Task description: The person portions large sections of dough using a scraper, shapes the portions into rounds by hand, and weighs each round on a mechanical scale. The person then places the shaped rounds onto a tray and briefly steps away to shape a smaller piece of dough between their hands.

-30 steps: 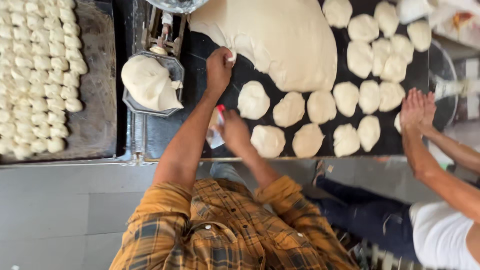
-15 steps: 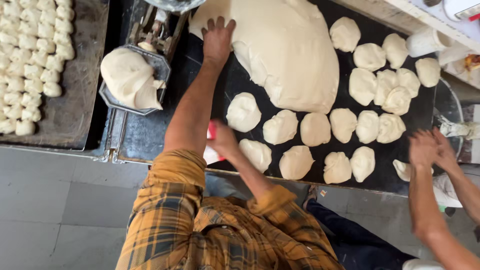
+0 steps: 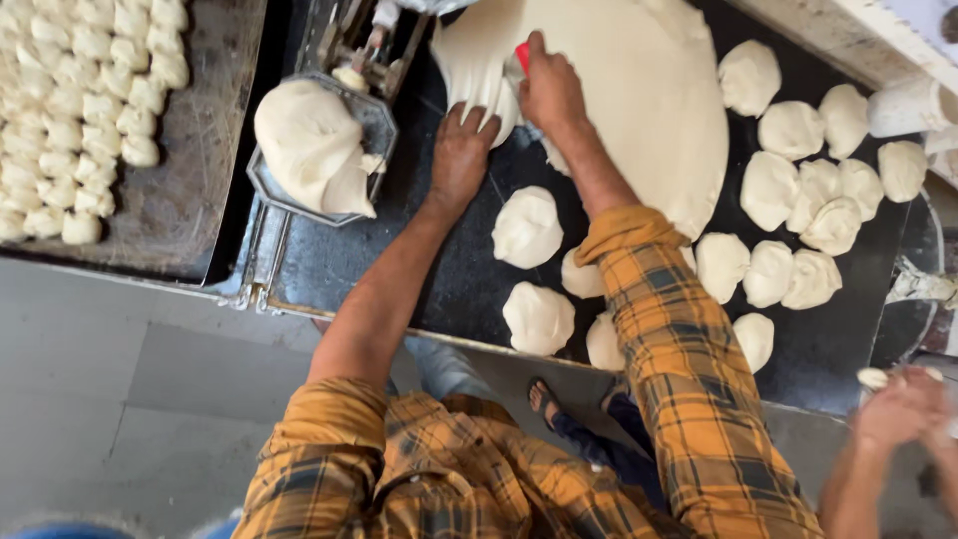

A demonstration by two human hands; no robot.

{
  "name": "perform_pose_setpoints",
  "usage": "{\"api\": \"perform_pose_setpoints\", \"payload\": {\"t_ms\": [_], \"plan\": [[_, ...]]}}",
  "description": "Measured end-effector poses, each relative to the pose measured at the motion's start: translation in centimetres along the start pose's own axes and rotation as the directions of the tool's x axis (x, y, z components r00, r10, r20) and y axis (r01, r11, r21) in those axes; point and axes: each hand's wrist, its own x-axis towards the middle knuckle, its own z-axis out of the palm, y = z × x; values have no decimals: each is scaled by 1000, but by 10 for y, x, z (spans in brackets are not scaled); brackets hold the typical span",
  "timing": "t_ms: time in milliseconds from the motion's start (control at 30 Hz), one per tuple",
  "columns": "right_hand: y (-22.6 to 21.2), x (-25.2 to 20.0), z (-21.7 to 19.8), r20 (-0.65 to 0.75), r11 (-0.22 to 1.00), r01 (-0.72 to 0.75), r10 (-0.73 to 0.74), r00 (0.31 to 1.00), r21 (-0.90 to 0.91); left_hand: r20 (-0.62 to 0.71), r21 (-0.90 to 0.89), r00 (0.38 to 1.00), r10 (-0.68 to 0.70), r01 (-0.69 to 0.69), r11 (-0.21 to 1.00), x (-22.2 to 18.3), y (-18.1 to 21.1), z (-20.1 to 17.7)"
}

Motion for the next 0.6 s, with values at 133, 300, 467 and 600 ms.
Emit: {"api": "perform_pose_setpoints", "payload": {"t_ms": [133,300,467,600], "plan": [[6,17,18,39,999,-27,27,999,20,72,-3,995,-69,70,998,-7,7,-12],[-9,4,29,36,998,-59,59,998,12,226,-15,971,-75,80,997,-42,17,-70],[12,-41,12,181,936,-196,147,972,292,273,14,954,-126,127,992,-49,28,-90],[11,-45,21,141,697,-348,337,931,627,232,-52,943,-238,256,965,-52,41,-87]]}}
